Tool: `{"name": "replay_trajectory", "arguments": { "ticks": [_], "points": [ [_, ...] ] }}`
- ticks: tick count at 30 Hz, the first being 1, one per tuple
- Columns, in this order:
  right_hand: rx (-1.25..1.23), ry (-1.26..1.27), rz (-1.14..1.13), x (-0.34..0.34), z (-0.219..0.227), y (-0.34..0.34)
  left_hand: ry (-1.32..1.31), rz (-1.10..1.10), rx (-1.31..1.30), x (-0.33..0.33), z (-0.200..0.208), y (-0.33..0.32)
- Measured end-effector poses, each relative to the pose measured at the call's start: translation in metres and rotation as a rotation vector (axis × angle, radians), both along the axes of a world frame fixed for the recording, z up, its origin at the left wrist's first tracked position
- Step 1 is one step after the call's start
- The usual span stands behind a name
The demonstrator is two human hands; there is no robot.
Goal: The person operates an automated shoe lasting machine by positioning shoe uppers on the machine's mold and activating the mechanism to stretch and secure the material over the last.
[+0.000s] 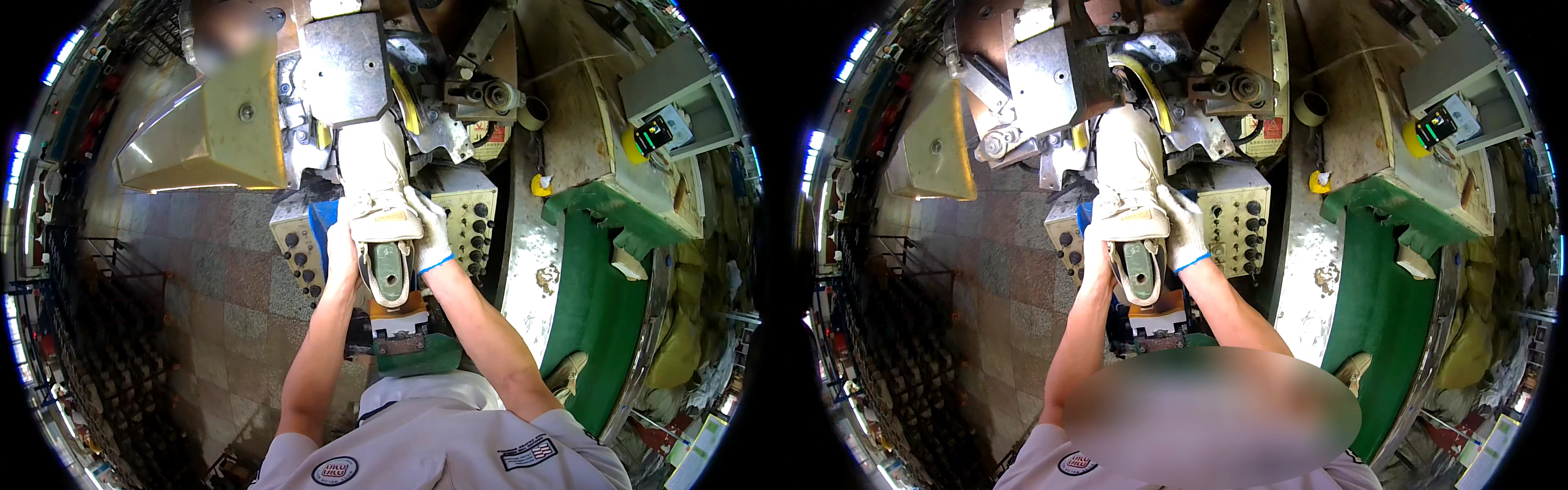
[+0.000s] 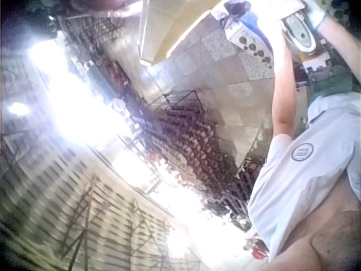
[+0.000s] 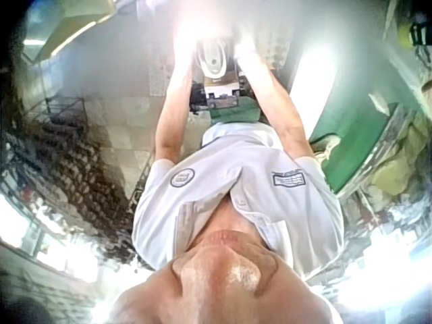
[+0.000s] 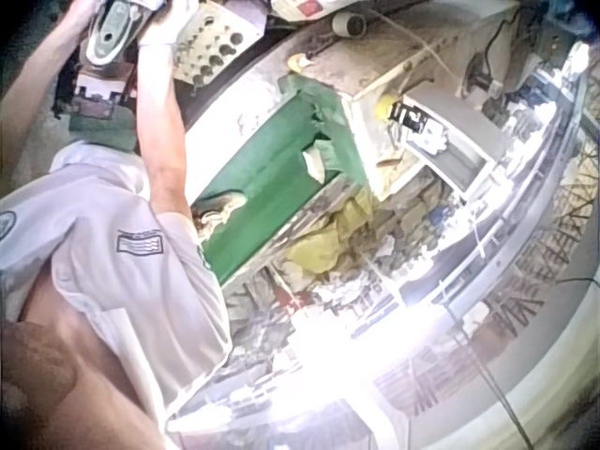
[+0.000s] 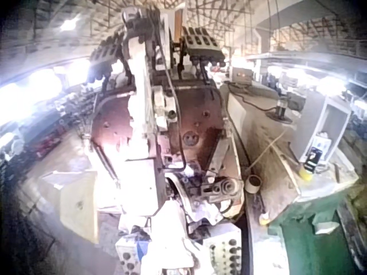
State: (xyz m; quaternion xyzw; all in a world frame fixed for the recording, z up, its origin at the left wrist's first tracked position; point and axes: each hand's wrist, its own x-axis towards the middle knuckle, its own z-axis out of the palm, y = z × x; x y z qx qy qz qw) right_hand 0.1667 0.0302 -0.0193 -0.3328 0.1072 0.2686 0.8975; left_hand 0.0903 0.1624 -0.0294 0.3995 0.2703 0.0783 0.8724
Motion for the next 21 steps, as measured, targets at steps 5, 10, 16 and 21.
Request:
{"name": "replay_trajectory", "arguments": {
  "ticks": [5,10,16,21],
  "points": [
    [-0.057,-0.003,-0.012,0.000,-0.006,0.002,-0.007,-0.006,0.079,0.000,-0.011,0.004],
    [-0.120,-0.050,-0.027,0.005,-0.019,0.002,-0.035,0.012,0.184,0.002,-0.023,0.000],
    [-0.522,-0.427,-0.051,0.004,-0.028,0.003,-0.119,0.031,0.116,0.006,-0.042,0.002],
    [-0.280,-0.233,-0.062,0.004,-0.026,0.006,-0.158,0.004,0.189,0.006,-0.042,0.003]
  ]
}}
